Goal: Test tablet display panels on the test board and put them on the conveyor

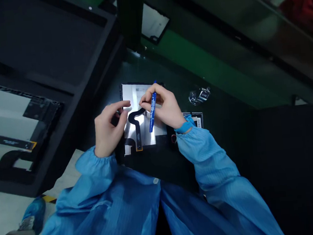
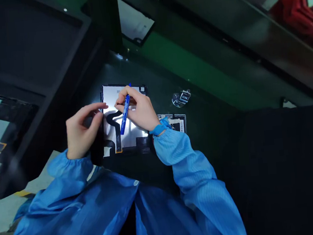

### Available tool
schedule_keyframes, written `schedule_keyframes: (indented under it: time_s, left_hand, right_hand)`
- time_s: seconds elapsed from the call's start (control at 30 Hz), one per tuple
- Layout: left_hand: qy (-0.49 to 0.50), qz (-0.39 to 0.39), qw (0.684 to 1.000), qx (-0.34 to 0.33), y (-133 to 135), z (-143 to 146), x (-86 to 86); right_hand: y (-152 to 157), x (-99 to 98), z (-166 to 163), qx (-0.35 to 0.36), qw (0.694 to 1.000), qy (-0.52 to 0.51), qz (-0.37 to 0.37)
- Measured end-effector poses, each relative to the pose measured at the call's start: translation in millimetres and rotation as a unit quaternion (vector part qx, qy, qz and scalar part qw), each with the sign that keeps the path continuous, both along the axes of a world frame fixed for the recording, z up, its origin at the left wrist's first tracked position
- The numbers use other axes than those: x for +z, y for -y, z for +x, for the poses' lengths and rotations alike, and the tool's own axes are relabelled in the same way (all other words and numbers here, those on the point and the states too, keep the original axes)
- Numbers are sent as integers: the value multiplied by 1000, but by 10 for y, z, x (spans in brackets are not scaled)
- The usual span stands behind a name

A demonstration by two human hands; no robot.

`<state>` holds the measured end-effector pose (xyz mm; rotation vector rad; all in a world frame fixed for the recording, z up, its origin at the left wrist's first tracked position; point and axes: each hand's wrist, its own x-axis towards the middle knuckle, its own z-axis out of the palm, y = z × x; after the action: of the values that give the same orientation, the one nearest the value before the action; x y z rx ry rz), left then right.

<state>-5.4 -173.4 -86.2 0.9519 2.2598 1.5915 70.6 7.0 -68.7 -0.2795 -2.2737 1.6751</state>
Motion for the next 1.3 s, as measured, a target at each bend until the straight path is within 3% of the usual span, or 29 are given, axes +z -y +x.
schedule_keyframes:
  time_s: [0.07,0.13,0.2,0.27,0.33,0.43,0.5,0.57,0.7,1.3]
  left_hand:
    - [152,29,984,-87,-77,-43,150]
    - [279,26,938,-203,-190,-38,271]
    - [345,17,897,-276,-322,34,342]
    - [365,8,883,-295,-445,159,353]
    - [317,-11,909,-272,-538,302,306]
    - [84,-65,972,-207,-611,488,167]
    - [-66,-103,974,-192,-630,571,68]
    - [-135,-132,960,-205,-640,622,-11]
    - [-154,-157,951,-218,-649,657,-79]
    - [-159,-167,950,-212,-667,667,-67]
  right_hand:
    - [-31,128,152,50,997,-45,-37]
    - [-78,262,330,77,993,-80,-44]
    - [-128,348,507,73,992,-99,-32]
    - [-178,356,675,44,993,-105,-28]
    - [-230,282,834,-21,994,-95,-41]
    - [-297,56,1048,-151,986,-53,-50]
    - [-320,-118,1154,-194,979,-23,-53]
    - [-323,-261,1221,-196,979,-1,-62]
    - [-305,-380,1267,-175,983,21,-47]
    - [-328,-346,1266,-169,984,40,50]
